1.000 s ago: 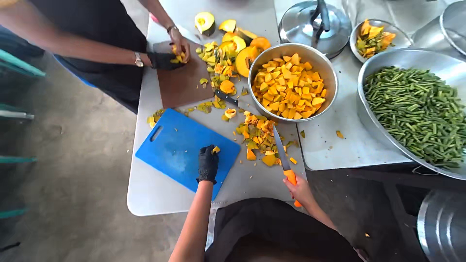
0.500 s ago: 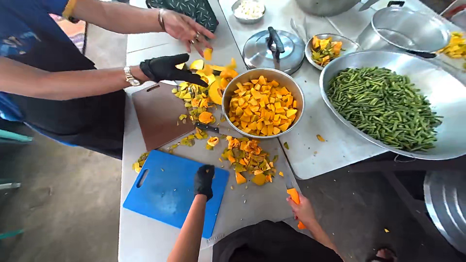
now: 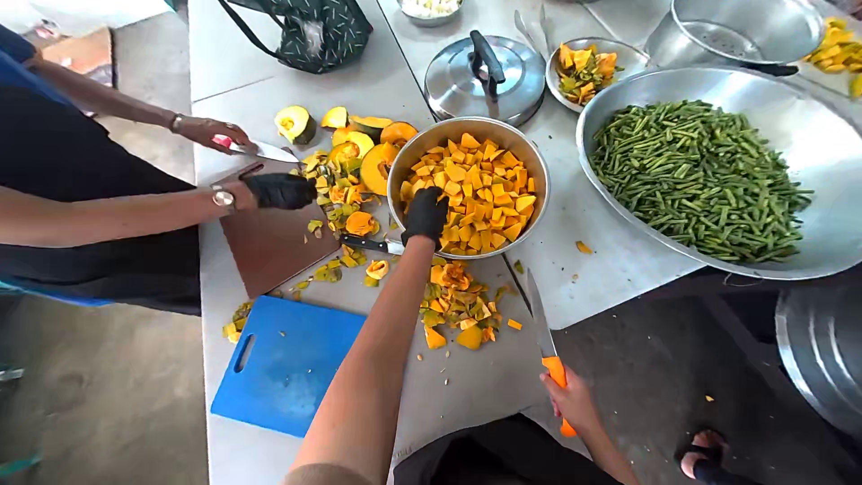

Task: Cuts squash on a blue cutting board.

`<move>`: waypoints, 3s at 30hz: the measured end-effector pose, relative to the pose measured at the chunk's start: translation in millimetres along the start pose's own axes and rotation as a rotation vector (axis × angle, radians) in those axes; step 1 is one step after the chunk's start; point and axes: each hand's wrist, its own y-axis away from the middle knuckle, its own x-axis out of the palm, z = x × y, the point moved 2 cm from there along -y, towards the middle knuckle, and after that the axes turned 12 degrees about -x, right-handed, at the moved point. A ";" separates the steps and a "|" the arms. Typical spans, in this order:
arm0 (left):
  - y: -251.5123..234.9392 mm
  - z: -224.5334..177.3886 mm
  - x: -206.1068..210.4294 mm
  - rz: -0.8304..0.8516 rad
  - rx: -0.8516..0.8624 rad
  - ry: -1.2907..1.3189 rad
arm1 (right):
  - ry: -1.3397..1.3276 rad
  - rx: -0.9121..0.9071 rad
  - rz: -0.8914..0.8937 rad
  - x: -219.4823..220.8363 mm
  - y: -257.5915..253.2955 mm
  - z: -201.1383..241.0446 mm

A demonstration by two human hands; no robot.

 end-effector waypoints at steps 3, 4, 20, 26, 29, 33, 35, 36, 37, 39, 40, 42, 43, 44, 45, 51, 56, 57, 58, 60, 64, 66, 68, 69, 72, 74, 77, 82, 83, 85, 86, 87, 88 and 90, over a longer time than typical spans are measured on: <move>-37.9 -18.2 17.2 0.016 0.063 -0.133 | 0.018 0.030 -0.030 -3.7 5.5 -7.9; -49.5 -22.4 25.5 0.033 0.049 -0.169 | 0.024 0.038 -0.045 -5.2 7.7 -9.7; 63.1 47.7 -18.4 0.366 -0.169 1.435 | 0.082 -0.068 -0.011 3.2 -8.4 19.5; 187.8 164.0 0.1 -0.037 -0.456 1.513 | 0.317 -0.339 0.347 48.1 -23.0 70.8; 235.0 208.5 37.1 -0.312 -0.766 1.411 | 0.432 -0.376 0.543 81.2 -21.8 82.3; 261.8 237.0 87.4 -0.483 -0.940 1.258 | 0.590 -0.351 0.756 120.8 -11.7 88.5; 266.2 244.1 105.2 -0.480 -0.904 1.208 | 0.645 -0.332 0.842 136.5 -5.3 88.5; 265.2 246.7 109.8 -0.480 -0.880 1.195 | 0.670 -0.328 0.867 142.9 -2.1 88.1; 263.7 248.1 111.4 -0.477 -0.868 1.194 | 0.687 -0.333 0.875 148.6 1.0 87.4; 263.7 250.6 108.6 -0.432 -0.859 1.204 | 0.696 -0.346 0.867 157.3 6.7 86.2; 265.5 251.9 105.5 -0.403 -0.854 1.197 | 0.687 -0.347 0.856 160.4 8.9 85.6; 270.1 257.9 100.8 -0.367 -0.835 1.129 | 0.654 -0.335 0.826 164.8 11.2 84.7; 271.8 262.2 98.7 -0.373 -0.816 1.075 | 0.633 -0.320 0.808 166.3 11.1 84.3; 273.0 266.3 95.4 -0.384 -0.793 1.023 | 0.612 -0.305 0.786 167.3 10.3 83.7; 273.2 269.8 91.2 -0.405 -0.766 0.968 | 0.591 -0.288 0.762 167.8 9.1 83.5; 249.3 270.3 59.1 -0.171 -0.493 0.681 | 0.541 -0.214 0.664 165.3 1.5 87.8; 228.5 262.6 68.5 -0.059 -0.356 0.372 | 0.539 -0.188 0.658 167.9 3.3 92.9; 229.8 259.5 68.3 -0.055 -0.432 0.385 | 0.529 -0.186 0.656 168.3 3.9 93.9; 232.6 256.9 68.6 -0.053 -0.517 0.416 | 0.519 -0.181 0.658 168.4 4.5 94.2; 240.3 253.3 67.8 -0.063 -0.643 0.557 | 0.501 -0.180 0.662 168.8 4.3 93.5; 250.8 255.1 77.4 -0.186 -0.703 1.111 | 0.490 -0.188 0.684 169.2 3.6 95.4; 254.0 258.0 78.9 -0.180 -0.728 1.202 | 0.502 -0.204 0.702 169.6 2.8 96.9; 255.8 261.5 81.4 -0.183 -0.769 1.145 | 0.545 -0.207 0.731 171.9 2.3 97.6; 256.2 262.6 82.2 -0.166 -0.788 1.128 | 0.571 -0.206 0.746 173.2 2.4 97.9; 257.8 259.3 80.5 -0.062 -0.814 1.155 | 0.632 -0.215 0.766 175.8 3.6 98.3; 259.9 255.3 80.9 -0.044 -0.821 1.204 | 0.664 -0.244 0.766 176.0 4.8 98.2; 259.6 248.5 80.0 -0.051 -0.846 1.316 | 0.719 -0.294 0.748 174.2 7.4 101.8; 253.2 239.4 73.1 -0.010 -0.878 1.451 | 0.786 -0.321 0.732 175.3 12.8 115.7; 251.1 240.1 74.5 -0.004 -0.878 1.452 | 0.798 -0.316 0.736 176.3 12.7 117.5; 247.9 242.2 76.4 0.008 -0.887 1.438 | 0.821 -0.308 0.742 178.1 11.6 120.8; 246.6 243.0 76.9 0.005 -0.892 1.434 | 0.828 -0.305 0.744 179.1 10.5 122.1; 245.9 243.4 76.5 0.005 -0.891 1.435 | 0.831 -0.304 0.745 180.0 9.4 123.1; 245.7 243.8 76.4 0.006 -0.888 1.442 | 0.837 -0.302 0.748 180.8 8.6 124.2; 245.5 244.9 77.5 0.003 -0.883 1.453 | 0.865 -0.304 0.755 181.6 6.8 125.7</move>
